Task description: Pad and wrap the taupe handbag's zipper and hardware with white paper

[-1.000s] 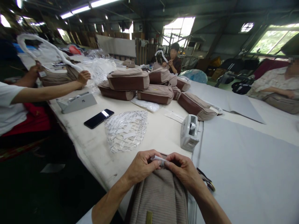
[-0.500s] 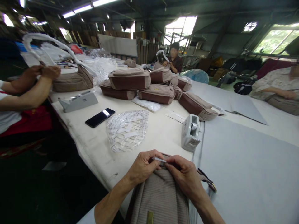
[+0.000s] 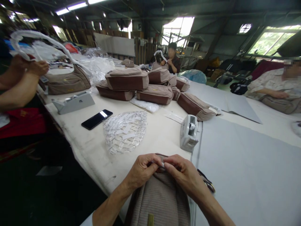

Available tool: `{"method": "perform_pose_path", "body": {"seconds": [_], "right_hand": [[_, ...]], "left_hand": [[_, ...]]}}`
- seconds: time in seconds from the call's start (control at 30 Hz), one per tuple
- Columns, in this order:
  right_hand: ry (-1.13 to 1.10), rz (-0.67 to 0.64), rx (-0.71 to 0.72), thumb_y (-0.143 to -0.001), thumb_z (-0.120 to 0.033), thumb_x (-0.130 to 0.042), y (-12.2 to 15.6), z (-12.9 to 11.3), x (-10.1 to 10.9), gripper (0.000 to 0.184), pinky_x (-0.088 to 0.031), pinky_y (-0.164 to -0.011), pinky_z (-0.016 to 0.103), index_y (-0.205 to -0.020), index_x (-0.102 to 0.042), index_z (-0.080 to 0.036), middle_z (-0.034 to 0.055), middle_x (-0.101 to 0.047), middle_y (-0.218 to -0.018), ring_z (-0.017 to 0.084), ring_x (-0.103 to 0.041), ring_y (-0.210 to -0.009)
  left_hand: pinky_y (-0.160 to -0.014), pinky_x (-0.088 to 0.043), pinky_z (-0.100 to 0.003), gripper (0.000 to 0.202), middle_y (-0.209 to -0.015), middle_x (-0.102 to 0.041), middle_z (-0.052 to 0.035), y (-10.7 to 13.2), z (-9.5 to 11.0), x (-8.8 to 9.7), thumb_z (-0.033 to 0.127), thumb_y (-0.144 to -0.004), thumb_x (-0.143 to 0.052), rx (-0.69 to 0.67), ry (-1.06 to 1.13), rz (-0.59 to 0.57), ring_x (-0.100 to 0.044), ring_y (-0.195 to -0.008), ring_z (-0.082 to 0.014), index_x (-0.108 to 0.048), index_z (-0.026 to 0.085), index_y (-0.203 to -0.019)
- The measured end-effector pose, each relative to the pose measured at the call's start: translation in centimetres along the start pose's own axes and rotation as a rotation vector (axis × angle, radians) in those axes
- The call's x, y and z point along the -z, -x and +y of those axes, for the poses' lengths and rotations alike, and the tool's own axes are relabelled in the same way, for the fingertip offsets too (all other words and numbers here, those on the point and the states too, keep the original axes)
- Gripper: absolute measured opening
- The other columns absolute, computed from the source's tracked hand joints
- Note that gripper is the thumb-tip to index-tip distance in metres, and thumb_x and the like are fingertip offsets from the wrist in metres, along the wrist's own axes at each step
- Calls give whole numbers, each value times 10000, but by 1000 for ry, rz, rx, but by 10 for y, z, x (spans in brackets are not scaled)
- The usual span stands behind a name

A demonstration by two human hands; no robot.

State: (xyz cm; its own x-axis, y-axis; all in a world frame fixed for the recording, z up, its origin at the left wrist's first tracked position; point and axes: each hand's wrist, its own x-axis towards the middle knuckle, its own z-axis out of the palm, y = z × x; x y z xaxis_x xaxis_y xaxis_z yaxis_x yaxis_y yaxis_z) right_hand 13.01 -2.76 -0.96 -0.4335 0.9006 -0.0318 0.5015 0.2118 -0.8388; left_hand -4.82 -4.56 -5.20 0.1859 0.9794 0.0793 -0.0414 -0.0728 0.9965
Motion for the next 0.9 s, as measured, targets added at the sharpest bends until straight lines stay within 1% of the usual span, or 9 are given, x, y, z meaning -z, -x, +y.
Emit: {"method": "perform_pose_path", "body": {"seconds": [0.1, 0.23, 0.33, 0.4, 0.47, 0.53, 0.67, 0.8, 0.9], "right_hand": [[38, -53, -21, -859, -344, -534, 0, 2, -5, 207, -417, -717, 283, -808, -675, -202, 34, -631, -809, 182, -580, -787], [176, -20, -46, -879, -342, -497, 4, 6, -12, 212, -390, -703, 301, -803, -598, -171, 43, -596, -794, 189, -547, -769], [250, -1, -9, -877, -282, -477, 6, 8, -18, 166, -373, -705, 311, -799, -565, -165, 53, -585, -805, 200, -528, -780], [267, 10, 23, -873, -240, -466, 7, 10, -20, 133, -366, -706, 308, -795, -548, -171, 50, -579, -807, 198, -523, -783], [269, 18, 51, -869, -214, -459, 8, 11, -21, 117, -364, -703, 303, -787, -533, -175, 46, -574, -802, 195, -522, -781], [280, 24, 95, -868, -199, -446, 8, 12, -21, 107, -369, -713, 307, -799, -524, -175, 53, -575, -818, 199, -522, -795], [332, 21, 169, -870, -172, -429, 9, 14, -22, 100, -377, -712, 313, -802, -503, -176, 67, -575, -845, 207, -518, -801], [399, -18, 207, -861, -150, -460, 8, 10, -26, 86, -384, -716, 309, -804, -519, -178, 63, -577, -854, 205, -519, -814], [445, -78, 258, -847, -145, -488, -4, 4, -32, 69, -398, -732, 304, -857, -553, -166, 68, -590, -892, 201, -527, -831]], "left_hand": [[-654, -470, -210, 129, -669, -636, 1, 1, 1, -1, 132, -796, -537, -24, -55, 2, -590, -642, -111, -657, 137, -748], [-654, -474, -215, 145, -668, -642, -3, 3, -1, -3, 137, -801, -527, -2, -61, -7, -598, -638, -113, -665, 136, -756], [-658, -473, -216, 113, -695, -640, 1, 3, -1, -1, 157, -801, -519, 41, -2, -29, -609, -652, -114, -629, 140, -779], [-691, -479, -235, 166, -732, -637, 13, 3, 2, 4, 133, -771, -505, 72, 77, -73, -626, -690, -125, -579, 155, -918], [-695, -476, -244, 367, -766, -634, 24, 2, 8, 8, 124, -744, -506, 83, 87, -124, -627, -716, -135, -494, 174, -1107], [-672, -457, -230, 420, -808, -648, 17, 0, 17, 10, 159, -747, -558, 59, -77, -163, -611, -721, -135, -498, 182, -1163], [-709, -420, -208, 147, -851, -683, 1, -4, 34, 9, 168, -768, -604, -60, -491, -191, -597, -766, -130, -692, 192, -884], [-693, -404, -199, 123, -795, -674, 16, 1, 38, 17, 180, -787, -595, -49, -613, -207, -598, -748, -123, -691, 200, -860], [-658, -396, -214, 108, -752, -649, 21, 9, 35, 30, 219, -798, -574, 6, -720, -154, -585, -714, -132, -675, 205, -834]]}}
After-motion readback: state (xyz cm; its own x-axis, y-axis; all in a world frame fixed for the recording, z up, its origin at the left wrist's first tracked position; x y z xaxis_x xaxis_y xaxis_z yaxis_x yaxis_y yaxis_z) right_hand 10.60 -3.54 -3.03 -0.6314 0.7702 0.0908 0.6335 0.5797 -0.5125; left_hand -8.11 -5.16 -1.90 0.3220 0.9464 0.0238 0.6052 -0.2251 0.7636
